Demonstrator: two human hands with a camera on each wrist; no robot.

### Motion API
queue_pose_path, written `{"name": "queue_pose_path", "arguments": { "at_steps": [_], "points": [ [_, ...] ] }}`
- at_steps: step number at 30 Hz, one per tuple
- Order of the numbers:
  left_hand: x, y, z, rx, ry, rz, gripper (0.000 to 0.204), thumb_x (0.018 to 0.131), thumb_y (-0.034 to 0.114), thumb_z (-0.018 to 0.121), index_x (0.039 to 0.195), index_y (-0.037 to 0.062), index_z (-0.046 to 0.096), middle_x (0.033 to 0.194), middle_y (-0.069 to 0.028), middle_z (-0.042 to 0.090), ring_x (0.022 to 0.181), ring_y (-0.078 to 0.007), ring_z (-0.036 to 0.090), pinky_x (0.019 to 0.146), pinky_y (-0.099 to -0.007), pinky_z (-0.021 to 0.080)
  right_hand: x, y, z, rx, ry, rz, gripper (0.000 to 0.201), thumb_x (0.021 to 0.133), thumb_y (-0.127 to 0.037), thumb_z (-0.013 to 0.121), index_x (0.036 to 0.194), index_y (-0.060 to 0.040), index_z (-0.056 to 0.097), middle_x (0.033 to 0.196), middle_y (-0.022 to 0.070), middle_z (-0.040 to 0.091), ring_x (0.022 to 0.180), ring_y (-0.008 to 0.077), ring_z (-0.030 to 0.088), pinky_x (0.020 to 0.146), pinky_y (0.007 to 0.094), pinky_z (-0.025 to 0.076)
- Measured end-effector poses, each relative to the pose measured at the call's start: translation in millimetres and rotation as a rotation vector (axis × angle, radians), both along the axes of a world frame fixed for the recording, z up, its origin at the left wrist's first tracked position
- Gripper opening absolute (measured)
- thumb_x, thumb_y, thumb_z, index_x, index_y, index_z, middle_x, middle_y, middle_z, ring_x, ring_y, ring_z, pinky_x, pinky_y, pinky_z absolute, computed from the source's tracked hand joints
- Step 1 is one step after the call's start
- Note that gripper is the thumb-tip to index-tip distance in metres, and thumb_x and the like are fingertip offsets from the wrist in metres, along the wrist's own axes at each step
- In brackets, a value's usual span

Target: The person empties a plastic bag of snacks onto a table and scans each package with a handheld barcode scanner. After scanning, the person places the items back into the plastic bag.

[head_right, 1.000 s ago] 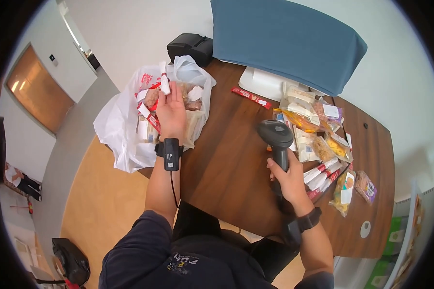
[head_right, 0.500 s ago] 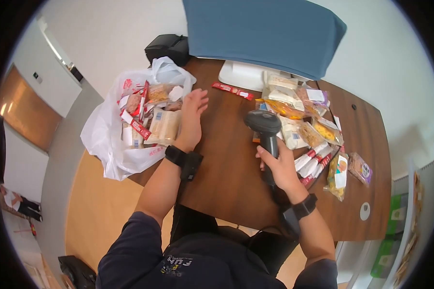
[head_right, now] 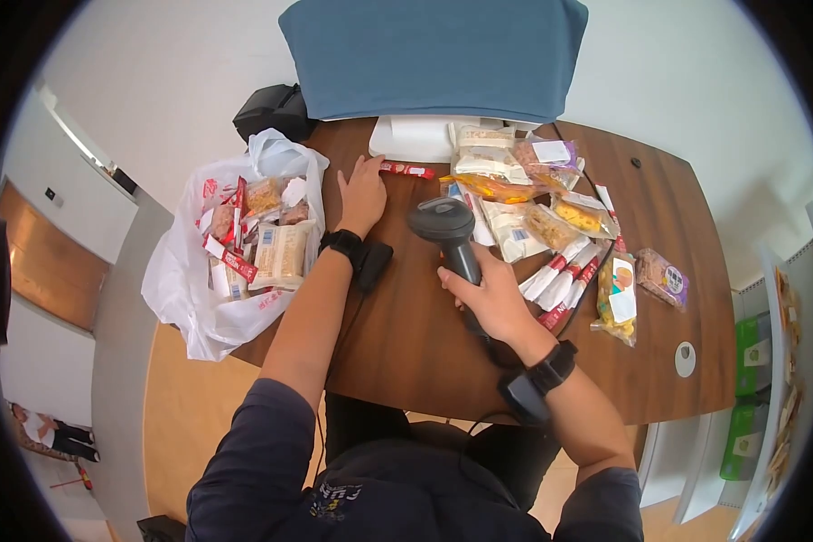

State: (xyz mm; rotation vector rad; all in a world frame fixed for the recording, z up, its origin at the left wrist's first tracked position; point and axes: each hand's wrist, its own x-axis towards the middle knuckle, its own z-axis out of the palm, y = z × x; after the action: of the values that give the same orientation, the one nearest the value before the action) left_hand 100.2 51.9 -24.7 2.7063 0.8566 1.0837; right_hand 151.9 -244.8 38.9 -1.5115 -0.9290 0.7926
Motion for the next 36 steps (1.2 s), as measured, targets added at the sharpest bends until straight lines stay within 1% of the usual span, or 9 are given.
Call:
{"name": "queue_pose_path", "arguments": {
  "at_steps": [2,5,7,8,10,13,14,21,36],
  "points": [
    [0.8,-4.2,8.8,0.055,0.059,0.036,0.035,0.085,0.004,0.055,0.12,0.007,0.059,0.131,-0.0124,0.056,0.127,-0.0339,0.048,0.107,-0.0655,0.028,-0.2,0.0,1.9,-0.003,-0.008,0.001,0.038,0.091,-0.024,0.066,0.117,0.0026,0.057,0.079,0.0065,0.064,0.062,0.0111,0.06,0.06,0.0273,0.051],
    [-1.7,-9.1,13.1,0.029,0.151,0.063,0.02,0.088,0.01,0.059,0.107,0.0075,0.065,0.127,-0.01,0.059,0.126,-0.0295,0.049,0.107,-0.0602,0.031,1.3,-0.4,3.3,-0.007,-0.029,0.008,0.04,0.091,-0.025,0.066,0.117,0.0039,0.057,0.079,0.0072,0.065,0.062,0.0121,0.061,0.061,0.0278,0.051],
    [-6.3,-9.3,14.1,-0.014,0.073,0.002,0.016,0.09,0.016,0.062,0.104,0.0093,0.067,0.109,-0.0082,0.066,0.103,-0.0287,0.061,0.093,-0.0475,0.045,2.1,-0.9,3.0,-0.003,-0.039,0.012,0.041,0.091,-0.025,0.066,0.117,0.0045,0.057,0.079,0.0076,0.065,0.062,0.0126,0.062,0.061,0.028,0.051],
    [-9.8,-9.6,13.9,-0.009,0.073,-0.002,0.016,0.09,0.016,0.062,0.104,0.0093,0.067,0.109,-0.0082,0.066,0.103,-0.0287,0.061,0.093,-0.0475,0.045,2.5,-1.0,3.1,-0.008,-0.059,0.017,0.042,0.091,-0.026,0.066,0.118,0.005,0.056,0.079,0.0083,0.065,0.063,0.0133,0.062,0.061,0.0287,0.051],
    [-16.9,-13.4,13.3,-0.469,-0.277,-0.201,0.017,0.092,0.017,0.063,0.101,0.0033,0.066,0.087,-0.0079,0.071,0.082,-0.0239,0.067,0.074,-0.0354,0.051,2.8,-0.8,3.4,-0.009,-0.081,0.016,0.044,0.091,-0.027,0.066,0.118,0.0055,0.056,0.078,0.0089,0.066,0.063,0.014,0.063,0.061,0.0293,0.051],
    [-31.1,-34.4,9.8,-0.705,-0.483,-0.295,0.02,0.094,0.018,0.063,0.101,-0.0007,0.066,0.075,-0.0071,0.07,0.066,-0.0163,0.065,0.062,-0.0272,0.05,1.7,-1.3,0.9,-0.008,-0.093,-0.006,0.046,0.09,-0.029,0.067,0.118,0.0067,0.056,0.077,0.0114,0.066,0.063,0.0153,0.064,0.061,0.0307,0.051],
    [-39.2,-47.4,14.7,-0.797,-0.469,-0.3,0.022,0.093,0.017,0.063,0.102,-0.0032,0.066,0.079,-0.0074,0.071,0.07,-0.0092,0.064,0.062,-0.0245,0.049,1.7,-1.4,0.2,-0.02,-0.122,-0.007,0.048,0.089,-0.029,0.068,0.117,0.0072,0.056,0.076,0.0131,0.065,0.064,0.018,0.064,0.062,0.0323,0.051],
    [-59.3,-87.9,39.8,-0.938,-0.346,-0.25,0.024,0.09,0.014,0.067,0.102,-0.0062,0.068,0.079,-0.0092,0.072,0.054,-0.0081,0.06,0.048,-0.0231,0.046,-11.6,-4.4,12.1,0.018,-0.355,-0.008,0.048,0.086,-0.029,0.069,0.115,0.0069,0.056,0.076,0.0207,0.064,0.07,0.0337,0.066,0.068,0.0397,0.051],
    [-62.9,-96.7,51.0,-1.024,-0.35,-0.391,0.023,0.088,0.013,0.069,0.101,-0.0055,0.068,0.077,-0.0076,0.07,0.054,-0.008,0.059,0.044,-0.0236,0.046,-4.8,-2.3,-7.9,0.013,-0.344,-0.071,0.038,0.085,-0.025,0.07,0.106,0.0028,0.055,0.079,0.0192,0.064,0.069,0.0288,0.063,0.069,0.0382,0.05]
  ]
}}
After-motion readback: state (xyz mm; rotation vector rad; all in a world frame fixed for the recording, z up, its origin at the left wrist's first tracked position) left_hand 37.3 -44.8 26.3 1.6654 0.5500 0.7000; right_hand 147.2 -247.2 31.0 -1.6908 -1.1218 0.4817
